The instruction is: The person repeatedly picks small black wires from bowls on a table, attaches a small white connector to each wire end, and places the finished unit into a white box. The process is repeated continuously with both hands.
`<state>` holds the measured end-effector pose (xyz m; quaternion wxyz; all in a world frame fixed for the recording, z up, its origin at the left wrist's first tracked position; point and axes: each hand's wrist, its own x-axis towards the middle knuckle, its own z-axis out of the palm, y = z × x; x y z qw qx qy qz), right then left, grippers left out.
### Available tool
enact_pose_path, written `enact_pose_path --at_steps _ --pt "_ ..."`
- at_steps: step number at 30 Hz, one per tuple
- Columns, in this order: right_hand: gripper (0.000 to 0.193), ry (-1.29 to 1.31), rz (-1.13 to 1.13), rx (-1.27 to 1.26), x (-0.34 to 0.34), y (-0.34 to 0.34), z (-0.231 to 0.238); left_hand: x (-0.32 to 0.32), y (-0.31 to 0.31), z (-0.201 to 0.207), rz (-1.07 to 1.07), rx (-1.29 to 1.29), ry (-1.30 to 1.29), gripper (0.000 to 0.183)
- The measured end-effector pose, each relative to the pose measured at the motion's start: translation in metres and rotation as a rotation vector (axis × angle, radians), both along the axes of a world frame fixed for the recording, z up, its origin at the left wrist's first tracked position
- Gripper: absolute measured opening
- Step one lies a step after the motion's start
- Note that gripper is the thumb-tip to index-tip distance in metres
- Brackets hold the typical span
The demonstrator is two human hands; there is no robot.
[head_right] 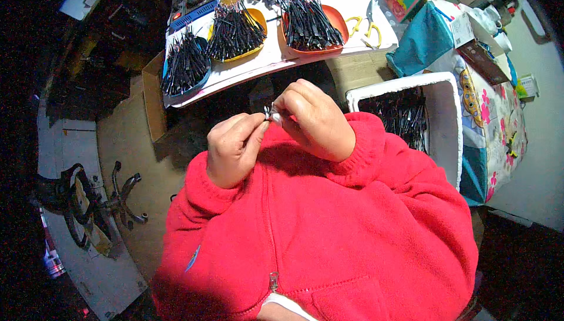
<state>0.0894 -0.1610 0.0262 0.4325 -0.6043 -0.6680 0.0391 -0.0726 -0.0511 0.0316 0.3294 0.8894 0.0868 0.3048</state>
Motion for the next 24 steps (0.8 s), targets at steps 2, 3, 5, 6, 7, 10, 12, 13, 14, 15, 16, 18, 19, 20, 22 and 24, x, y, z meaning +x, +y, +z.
enact_pose_path --at_steps 2,3,5,6,7,10,12,13,14,15,16,18,19,20,22,24 --pt "0.021 0.192 0.112 -0.101 0.004 -0.002 0.002 -0.004 0.002 0.000 -0.052 -0.116 0.044 0.009" --pt "0.019 0.277 0.189 -0.148 0.009 -0.004 0.004 -0.008 0.004 0.000 -0.107 -0.319 0.072 0.009" --pt "0.021 0.440 0.223 -0.272 0.013 -0.009 0.011 -0.014 0.008 0.001 -0.227 -0.707 0.102 0.009" --pt "0.027 0.329 0.237 -0.186 0.015 -0.009 0.013 -0.017 0.010 0.001 -0.275 -0.804 0.110 0.010" --pt "0.028 0.285 0.274 -0.163 0.014 -0.009 0.016 -0.018 0.012 0.001 -0.328 -0.902 0.117 0.010" --pt "0.025 0.156 0.395 -0.031 0.009 -0.004 0.022 -0.019 0.015 0.000 -0.433 -1.001 0.115 0.012" --pt "0.019 0.117 0.381 0.027 0.006 -0.005 0.025 -0.018 0.014 -0.002 -0.460 -1.041 0.076 0.012" --pt "0.017 0.081 0.373 0.043 0.004 -0.005 0.026 -0.019 0.013 -0.002 -0.447 -1.060 0.072 0.011" --pt "0.015 0.046 0.371 0.069 0.004 -0.006 0.026 -0.019 0.011 -0.003 -0.424 -1.081 0.069 0.011" --pt "0.014 0.018 0.362 0.098 0.004 -0.007 0.026 -0.019 0.009 -0.004 -0.405 -1.105 0.058 0.011" --pt "0.013 0.063 0.395 0.080 0.004 -0.009 0.025 -0.019 0.007 -0.005 -0.381 -1.130 0.057 0.011" --pt "0.012 0.148 0.439 0.008 0.007 -0.010 0.020 -0.019 0.006 -0.007 -0.422 -1.178 0.047 0.012" --pt "0.011 0.238 0.491 -0.007 0.012 -0.008 0.017 -0.018 0.005 -0.010 -0.419 -1.200 0.033 0.012" --pt "0.011 0.269 0.460 -0.056 0.016 -0.008 0.014 -0.017 0.004 -0.012 -0.417 -1.221 0.018 0.012" --pt "0.016 0.232 0.293 -0.025 0.025 -0.008 0.009 -0.014 0.007 -0.017 -0.486 -1.322 -0.111 0.014" --pt "0.020 0.188 0.138 0.018 0.030 -0.008 0.005 -0.015 0.008 -0.020 -0.496 -1.332 -0.189 0.014"
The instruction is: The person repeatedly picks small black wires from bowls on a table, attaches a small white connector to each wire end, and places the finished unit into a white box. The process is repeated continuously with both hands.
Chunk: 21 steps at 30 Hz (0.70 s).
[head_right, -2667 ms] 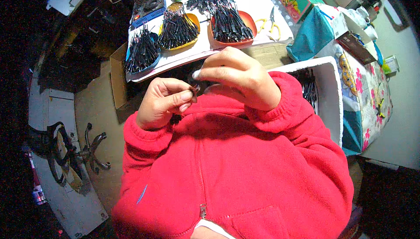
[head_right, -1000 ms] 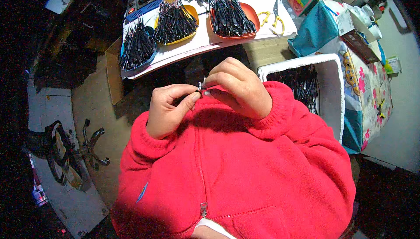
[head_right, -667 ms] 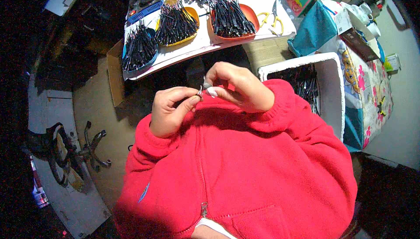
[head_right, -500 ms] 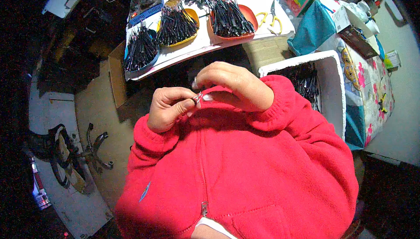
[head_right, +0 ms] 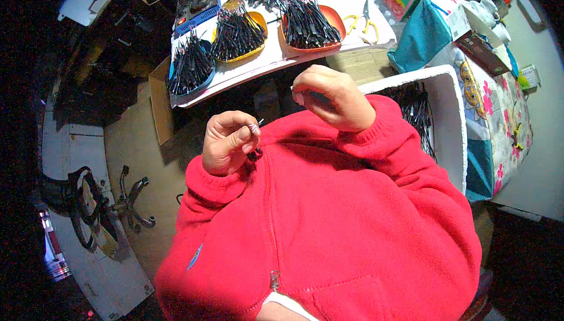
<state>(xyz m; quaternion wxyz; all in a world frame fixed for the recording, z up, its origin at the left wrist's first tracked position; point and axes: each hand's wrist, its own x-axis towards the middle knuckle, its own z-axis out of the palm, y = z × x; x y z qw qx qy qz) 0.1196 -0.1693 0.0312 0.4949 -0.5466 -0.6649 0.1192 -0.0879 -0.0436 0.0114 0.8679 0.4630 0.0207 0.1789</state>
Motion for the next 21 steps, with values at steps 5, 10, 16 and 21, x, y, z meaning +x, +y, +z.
enact_pose_path --at_steps 5,10,16,21 --pt "0.035 -0.054 0.016 -0.007 -0.013 -0.006 0.003 0.004 0.001 -0.006 -0.023 -0.083 0.057 0.014" --pt "0.016 0.118 0.108 -0.025 -0.024 -0.001 0.009 0.008 0.002 -0.004 -0.020 -0.034 0.063 0.013" --pt "0.018 0.000 -0.163 -0.013 -0.016 0.004 0.005 0.005 0.004 -0.002 0.007 0.003 0.049 0.013" --pt "0.034 -0.140 0.043 0.151 -0.025 -0.005 0.013 0.006 -0.002 -0.005 -0.031 -0.076 0.032 0.014"
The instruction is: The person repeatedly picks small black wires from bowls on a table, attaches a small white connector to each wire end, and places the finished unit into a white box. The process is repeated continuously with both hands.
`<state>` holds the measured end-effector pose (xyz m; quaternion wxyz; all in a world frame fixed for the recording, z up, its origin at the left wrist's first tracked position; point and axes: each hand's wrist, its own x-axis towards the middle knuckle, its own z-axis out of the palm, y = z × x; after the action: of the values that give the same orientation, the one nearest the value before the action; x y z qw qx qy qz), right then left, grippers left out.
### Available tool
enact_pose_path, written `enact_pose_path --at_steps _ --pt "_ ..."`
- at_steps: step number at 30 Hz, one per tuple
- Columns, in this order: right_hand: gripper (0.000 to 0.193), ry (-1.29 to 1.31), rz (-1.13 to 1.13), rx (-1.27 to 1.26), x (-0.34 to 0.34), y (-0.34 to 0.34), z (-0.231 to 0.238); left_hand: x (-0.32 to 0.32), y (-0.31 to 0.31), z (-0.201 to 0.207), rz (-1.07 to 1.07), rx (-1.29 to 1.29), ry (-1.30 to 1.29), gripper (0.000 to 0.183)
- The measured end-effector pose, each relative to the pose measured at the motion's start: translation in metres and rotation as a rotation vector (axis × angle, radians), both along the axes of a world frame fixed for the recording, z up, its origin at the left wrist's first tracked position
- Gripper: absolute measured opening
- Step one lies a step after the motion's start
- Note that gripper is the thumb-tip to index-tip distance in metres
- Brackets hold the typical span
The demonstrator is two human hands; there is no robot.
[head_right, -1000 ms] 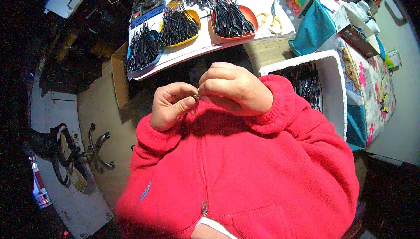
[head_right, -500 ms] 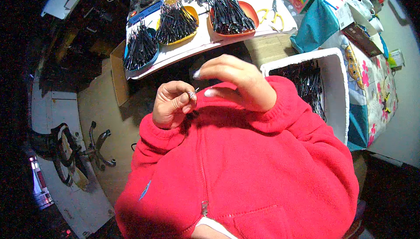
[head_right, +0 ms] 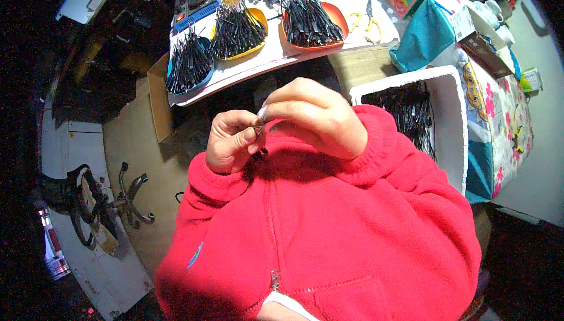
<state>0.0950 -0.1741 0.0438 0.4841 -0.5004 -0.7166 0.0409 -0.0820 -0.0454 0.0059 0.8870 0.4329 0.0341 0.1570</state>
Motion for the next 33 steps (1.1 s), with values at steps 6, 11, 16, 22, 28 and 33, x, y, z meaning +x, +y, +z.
enact_pose_path --at_steps 6,11,16,22,28,33 --pt "0.018 0.093 0.043 -0.014 -0.014 0.002 0.005 -0.004 -0.001 0.011 -0.014 0.140 0.029 0.012" --pt "0.012 0.487 0.144 -0.476 -0.008 -0.005 -0.008 0.000 0.008 0.024 0.286 1.358 -0.136 0.016" --pt "0.020 1.131 0.341 -0.866 0.000 -0.003 -0.014 0.005 0.008 0.021 0.319 1.345 -0.168 0.019" --pt "0.024 0.010 -0.105 -0.100 -0.006 -0.005 -0.001 -0.004 0.004 0.016 0.253 0.850 0.085 0.011" --pt "0.016 -0.031 -0.097 -0.102 -0.014 -0.002 -0.005 -0.002 -0.003 0.008 0.288 0.760 0.067 0.010" --pt "0.014 1.216 0.193 -0.861 -0.016 -0.007 -0.007 -0.005 -0.003 0.005 0.375 1.088 0.001 0.009"
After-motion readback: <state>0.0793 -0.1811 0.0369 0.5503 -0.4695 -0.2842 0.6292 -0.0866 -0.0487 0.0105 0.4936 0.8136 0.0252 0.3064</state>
